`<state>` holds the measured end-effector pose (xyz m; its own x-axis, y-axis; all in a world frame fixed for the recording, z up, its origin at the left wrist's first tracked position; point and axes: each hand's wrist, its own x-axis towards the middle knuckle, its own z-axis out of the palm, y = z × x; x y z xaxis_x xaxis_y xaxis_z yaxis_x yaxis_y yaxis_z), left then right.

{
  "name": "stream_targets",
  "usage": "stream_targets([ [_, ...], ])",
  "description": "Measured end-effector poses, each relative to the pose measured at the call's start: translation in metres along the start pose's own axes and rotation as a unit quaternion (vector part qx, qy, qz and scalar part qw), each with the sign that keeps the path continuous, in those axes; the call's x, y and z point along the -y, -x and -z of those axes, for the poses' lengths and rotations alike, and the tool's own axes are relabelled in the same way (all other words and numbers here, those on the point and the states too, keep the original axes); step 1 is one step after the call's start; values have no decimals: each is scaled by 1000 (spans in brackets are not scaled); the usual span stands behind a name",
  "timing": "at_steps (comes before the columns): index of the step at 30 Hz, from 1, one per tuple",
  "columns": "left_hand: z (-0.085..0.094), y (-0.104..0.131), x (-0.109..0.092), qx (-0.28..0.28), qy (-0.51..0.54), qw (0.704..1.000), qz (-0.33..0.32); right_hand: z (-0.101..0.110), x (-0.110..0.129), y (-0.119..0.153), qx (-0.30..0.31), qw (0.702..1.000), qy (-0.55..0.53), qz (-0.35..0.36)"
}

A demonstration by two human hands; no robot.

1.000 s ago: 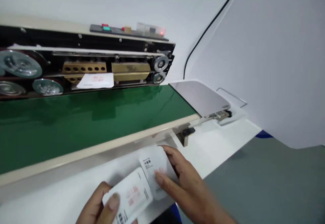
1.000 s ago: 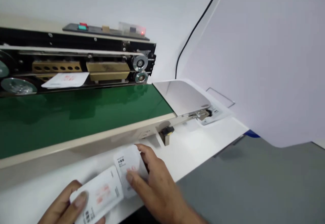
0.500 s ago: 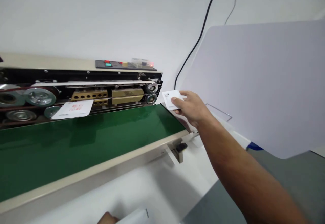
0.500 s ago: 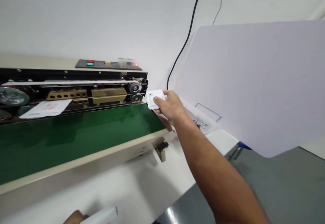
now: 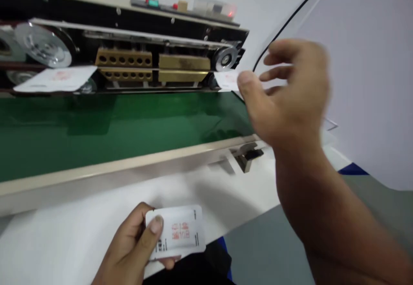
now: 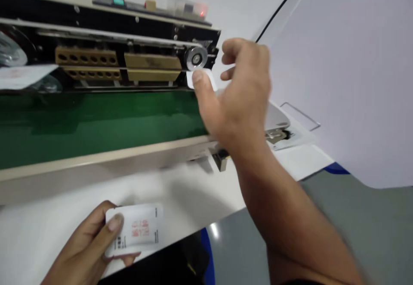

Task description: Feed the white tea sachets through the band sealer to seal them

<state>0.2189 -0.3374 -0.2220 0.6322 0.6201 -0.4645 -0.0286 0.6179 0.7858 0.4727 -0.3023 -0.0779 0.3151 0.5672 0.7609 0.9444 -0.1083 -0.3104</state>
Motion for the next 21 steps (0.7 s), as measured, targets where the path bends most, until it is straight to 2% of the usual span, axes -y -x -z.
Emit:
stream_targets([
  [1, 0, 0, -1, -11, -1, 1000, -7, 7, 11, 22, 15, 998, -24, 48],
  [2, 1, 0, -2, -19, -1, 1000, -15, 13, 22, 46, 73, 993, -50, 80],
  [3, 1, 0, -2, -23, 0, 999, -25, 17, 32, 69, 158, 976, -82, 128],
  [5, 0, 1, -1, -23, 9, 999, -43, 18, 43, 106, 316, 923, -145, 162],
  [7, 0, 1, -1, -30, 15, 998, -48, 10, 45, 128, 440, 863, -206, 138],
  [10, 1, -1, 0, -42, 11, 998, -45, 0, 34, 132, 540, 795, -273, 33],
  [12, 3, -2, 1, -23, 25, 998, -54, -1, 25, 128, 555, 769, -310, -67],
  [16, 4, -5, 4, 24, 35, 995, -85, 7, 18, 132, 500, 740, -373, -252],
  [18, 3, -5, 5, 23, 18, 996, -88, 10, 20, 139, 480, 704, -420, -313],
  [20, 2, -5, 4, 13, 4, 996, -87, 13, 21, 142, 467, 662, -473, -345],
  [21, 1, -5, 4, 9, 0, 996, -84, 16, 21, 140, 454, 656, -491, -350],
])
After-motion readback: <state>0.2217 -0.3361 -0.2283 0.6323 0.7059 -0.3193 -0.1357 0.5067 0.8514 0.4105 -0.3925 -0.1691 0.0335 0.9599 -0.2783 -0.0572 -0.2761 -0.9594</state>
